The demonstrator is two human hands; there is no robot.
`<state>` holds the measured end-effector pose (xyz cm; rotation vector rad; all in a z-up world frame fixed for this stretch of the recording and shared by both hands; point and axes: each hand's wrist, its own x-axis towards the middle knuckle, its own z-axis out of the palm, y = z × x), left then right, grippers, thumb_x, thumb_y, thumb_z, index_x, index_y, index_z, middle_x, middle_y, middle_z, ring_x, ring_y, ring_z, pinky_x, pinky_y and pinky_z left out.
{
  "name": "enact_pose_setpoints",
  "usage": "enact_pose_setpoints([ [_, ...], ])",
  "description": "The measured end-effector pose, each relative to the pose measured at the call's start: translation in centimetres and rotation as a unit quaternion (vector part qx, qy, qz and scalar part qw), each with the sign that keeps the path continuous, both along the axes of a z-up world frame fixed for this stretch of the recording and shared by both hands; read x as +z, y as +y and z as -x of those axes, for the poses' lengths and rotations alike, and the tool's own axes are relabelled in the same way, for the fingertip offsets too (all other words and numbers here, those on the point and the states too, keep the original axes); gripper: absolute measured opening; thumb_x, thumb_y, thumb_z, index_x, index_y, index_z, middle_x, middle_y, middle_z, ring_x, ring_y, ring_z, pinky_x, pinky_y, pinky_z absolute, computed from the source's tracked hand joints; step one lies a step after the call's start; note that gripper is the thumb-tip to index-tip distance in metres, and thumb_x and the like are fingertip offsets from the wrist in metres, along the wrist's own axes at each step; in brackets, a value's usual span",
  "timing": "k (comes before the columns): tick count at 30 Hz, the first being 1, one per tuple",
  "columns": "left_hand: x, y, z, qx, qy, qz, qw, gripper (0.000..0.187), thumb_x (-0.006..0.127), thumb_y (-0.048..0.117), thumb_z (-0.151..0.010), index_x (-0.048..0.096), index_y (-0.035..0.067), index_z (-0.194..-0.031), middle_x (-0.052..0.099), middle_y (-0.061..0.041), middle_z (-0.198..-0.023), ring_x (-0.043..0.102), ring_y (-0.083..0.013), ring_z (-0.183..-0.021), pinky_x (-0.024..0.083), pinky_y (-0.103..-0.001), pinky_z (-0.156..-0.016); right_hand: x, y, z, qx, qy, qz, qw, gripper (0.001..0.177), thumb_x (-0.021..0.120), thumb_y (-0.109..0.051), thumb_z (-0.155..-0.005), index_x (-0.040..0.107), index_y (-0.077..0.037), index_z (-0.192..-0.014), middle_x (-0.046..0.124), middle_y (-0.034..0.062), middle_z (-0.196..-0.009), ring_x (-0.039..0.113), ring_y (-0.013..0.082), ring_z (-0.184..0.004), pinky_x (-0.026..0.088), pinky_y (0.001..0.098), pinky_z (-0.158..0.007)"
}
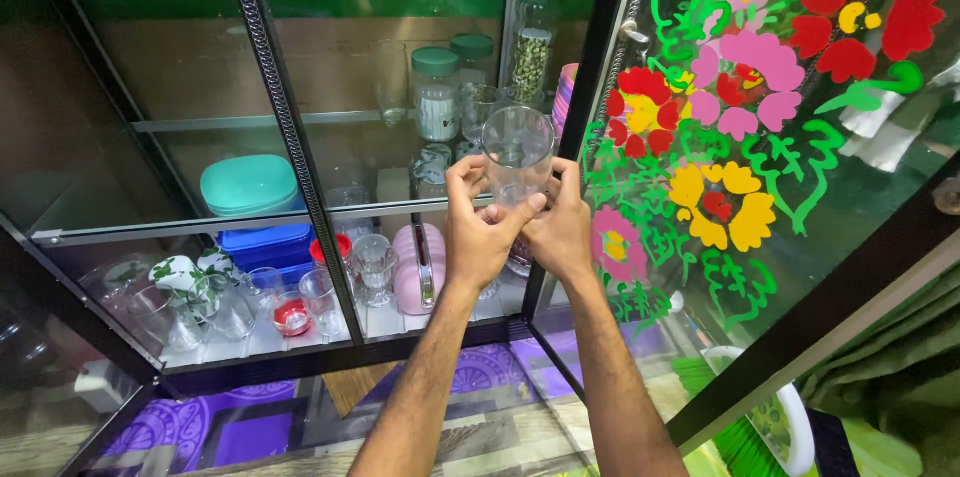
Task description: Searching for a specific medicine box inside a glass cabinet and inspecting its label
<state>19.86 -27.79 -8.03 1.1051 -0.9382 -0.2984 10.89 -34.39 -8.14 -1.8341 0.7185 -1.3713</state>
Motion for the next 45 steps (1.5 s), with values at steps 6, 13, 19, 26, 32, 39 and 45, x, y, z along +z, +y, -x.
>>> enact_pose_setpoints([
  [6, -0.5, -0.5, -0.2, -0.038, 0.014, -0.007, 0.999, 0.084, 0.088, 0.039, -0.078, 0.040, 0.021, -0.145, 0.050, -0.024, -0.145, 0.052, -0.0559, -0.130, 0.051, -0.063, -0.100, -0.1, 0.0, -0.5, -0.028, -0.013, 0.017, 0.999, 0.068, 0.088, -0.025, -0.071, 0.053, -0.014, -0.127, 0.073, 0.0132, -0.118, 0.076, 0.0327, -0.093, 0.061, 0.0405, -0.078],
  [13, -0.7, -0.4, -0.5, -0.044, 0.010, -0.014, 0.999, 0.083, 0.086, 0.032, -0.080, 0.039, 0.022, -0.147, 0.054, -0.025, -0.142, 0.051, -0.0580, -0.129, 0.054, -0.062, -0.098, -0.1, -0.1, -0.3, -0.033, -0.017, 0.007, 0.999, 0.063, 0.087, -0.019, -0.072, 0.056, -0.016, -0.127, 0.073, 0.0141, -0.118, 0.076, 0.0347, -0.091, 0.060, 0.0413, -0.076],
  [19, -1.0, -0.8, -0.2, -0.033, 0.018, 0.001, 0.999, 0.082, 0.085, 0.029, -0.080, 0.040, 0.020, -0.148, 0.056, -0.027, -0.140, 0.052, -0.0595, -0.127, 0.054, -0.061, -0.096, -0.2, -0.4, -0.3, -0.032, -0.021, 0.009, 0.999, 0.065, 0.089, -0.018, -0.071, 0.058, -0.017, -0.128, 0.073, 0.0131, -0.118, 0.076, 0.0326, -0.088, 0.060, 0.0395, -0.075],
  [26, -1.5, -1.5, -0.2, -0.022, 0.014, 0.026, 0.999, 0.081, 0.084, 0.027, -0.081, 0.042, 0.021, -0.150, 0.058, -0.025, -0.141, 0.054, -0.0562, -0.128, 0.055, -0.061, -0.096, -0.2, -0.3, -0.4, -0.030, -0.034, 0.008, 0.999, 0.063, 0.089, -0.020, -0.073, 0.058, -0.016, -0.127, 0.073, 0.0132, -0.120, 0.077, 0.0323, -0.091, 0.061, 0.0368, -0.072],
  [32, -1.9, -1.5, -0.7, -0.031, -0.009, 0.055, 0.998, 0.074, 0.073, 0.021, -0.091, 0.038, 0.015, -0.156, 0.054, -0.030, -0.144, 0.051, -0.0583, -0.129, 0.052, -0.064, -0.097, -0.3, -0.5, -0.5, -0.023, -0.032, 0.024, 0.999, 0.066, 0.088, -0.022, -0.074, 0.056, -0.014, -0.131, 0.072, 0.0152, -0.123, 0.075, 0.0375, -0.095, 0.062, 0.0409, -0.073],
  [39, -1.5, -0.7, -2.6, -0.113, 0.006, 0.067, 0.991, 0.071, 0.048, 0.027, -0.101, 0.020, 0.017, -0.165, 0.041, -0.030, -0.156, 0.043, -0.0532, -0.139, 0.042, -0.064, -0.109, -1.4, -1.9, -0.5, 0.142, -0.043, -0.058, 0.987, 0.072, 0.077, -0.007, -0.076, 0.047, -0.013, -0.141, 0.065, 0.0162, -0.132, 0.072, 0.0272, -0.090, 0.064, 0.0322, -0.067],
  [45, -1.6, -0.2, -2.5, -0.151, 0.007, 0.067, 0.986, 0.091, 0.069, 0.041, -0.090, 0.024, 0.015, -0.165, 0.049, -0.030, -0.147, 0.051, -0.0460, -0.132, 0.045, -0.060, -0.107, -0.8, -0.9, -0.1, 0.152, -0.003, -0.052, 0.987, 0.084, 0.084, -0.009, -0.069, 0.046, -0.010, -0.144, 0.062, 0.0210, -0.120, 0.070, 0.0246, -0.073, 0.064, 0.0352, -0.058],
])
